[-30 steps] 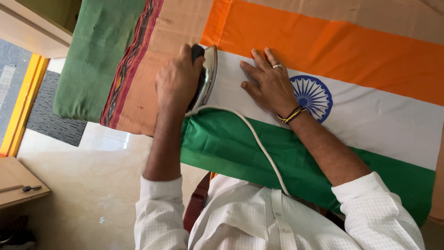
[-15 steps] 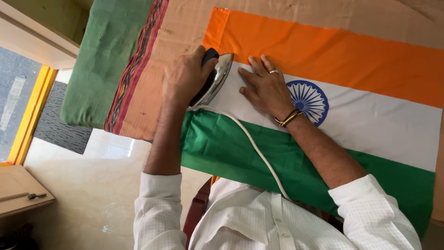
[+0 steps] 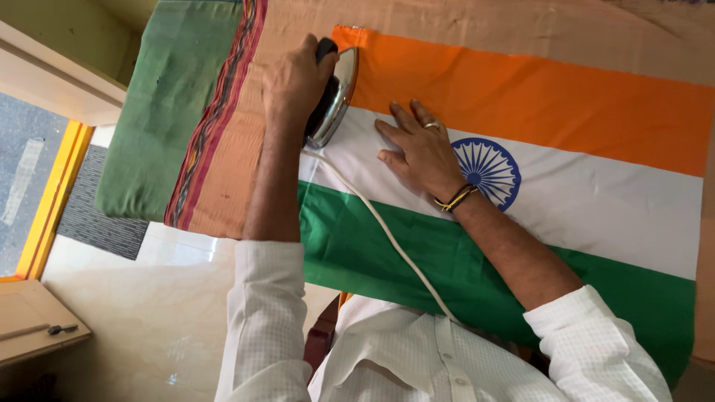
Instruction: The person unfolds a flag onto a padded surface, flattens it by hand, and presses the fabric using an iron.
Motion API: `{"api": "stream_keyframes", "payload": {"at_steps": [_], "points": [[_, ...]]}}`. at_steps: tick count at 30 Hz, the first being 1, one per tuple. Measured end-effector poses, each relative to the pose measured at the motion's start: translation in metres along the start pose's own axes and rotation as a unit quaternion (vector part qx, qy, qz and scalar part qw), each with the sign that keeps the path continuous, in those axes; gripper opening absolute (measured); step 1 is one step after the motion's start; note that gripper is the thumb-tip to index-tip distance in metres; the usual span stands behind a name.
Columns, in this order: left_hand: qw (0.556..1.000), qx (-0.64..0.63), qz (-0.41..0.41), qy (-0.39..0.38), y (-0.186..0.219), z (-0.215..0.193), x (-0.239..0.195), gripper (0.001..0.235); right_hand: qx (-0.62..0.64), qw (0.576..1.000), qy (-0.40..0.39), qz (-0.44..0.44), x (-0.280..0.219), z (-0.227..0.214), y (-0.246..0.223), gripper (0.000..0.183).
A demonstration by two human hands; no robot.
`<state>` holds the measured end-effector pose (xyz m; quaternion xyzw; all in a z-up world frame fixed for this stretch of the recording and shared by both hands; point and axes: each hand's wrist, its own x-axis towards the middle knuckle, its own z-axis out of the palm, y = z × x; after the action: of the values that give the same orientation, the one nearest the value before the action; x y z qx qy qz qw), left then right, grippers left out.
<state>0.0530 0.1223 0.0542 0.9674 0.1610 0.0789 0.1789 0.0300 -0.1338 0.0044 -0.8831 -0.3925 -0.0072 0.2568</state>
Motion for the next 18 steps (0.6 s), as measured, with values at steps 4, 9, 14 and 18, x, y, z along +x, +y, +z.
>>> {"api": "stream_keyframes", "payload": {"at_steps": [4, 9, 14, 18], "points": [[0.997, -0.003, -0.011, 0.07, -0.004, 0.012, 0.023, 0.04, 0.0, 1.0, -0.003, -0.001, 0.0, 0.001, 0.001, 0.054], [0.996, 0.0, 0.004, 0.093, -0.007, 0.018, 0.032, 0.042, -0.003, 1.0, 0.004, -0.008, -0.001, 0.003, 0.004, 0.055], [0.999, 0.011, -0.021, 0.026, -0.003, 0.017, -0.001, 0.045, -0.002, 1.0, -0.008, 0.002, 0.017, 0.012, 0.007, 0.06], [0.997, 0.003, -0.038, 0.06, -0.006, 0.018, 0.01, 0.042, -0.046, 0.999, 0.02, -0.004, 0.031, 0.025, 0.003, 0.07]]}}
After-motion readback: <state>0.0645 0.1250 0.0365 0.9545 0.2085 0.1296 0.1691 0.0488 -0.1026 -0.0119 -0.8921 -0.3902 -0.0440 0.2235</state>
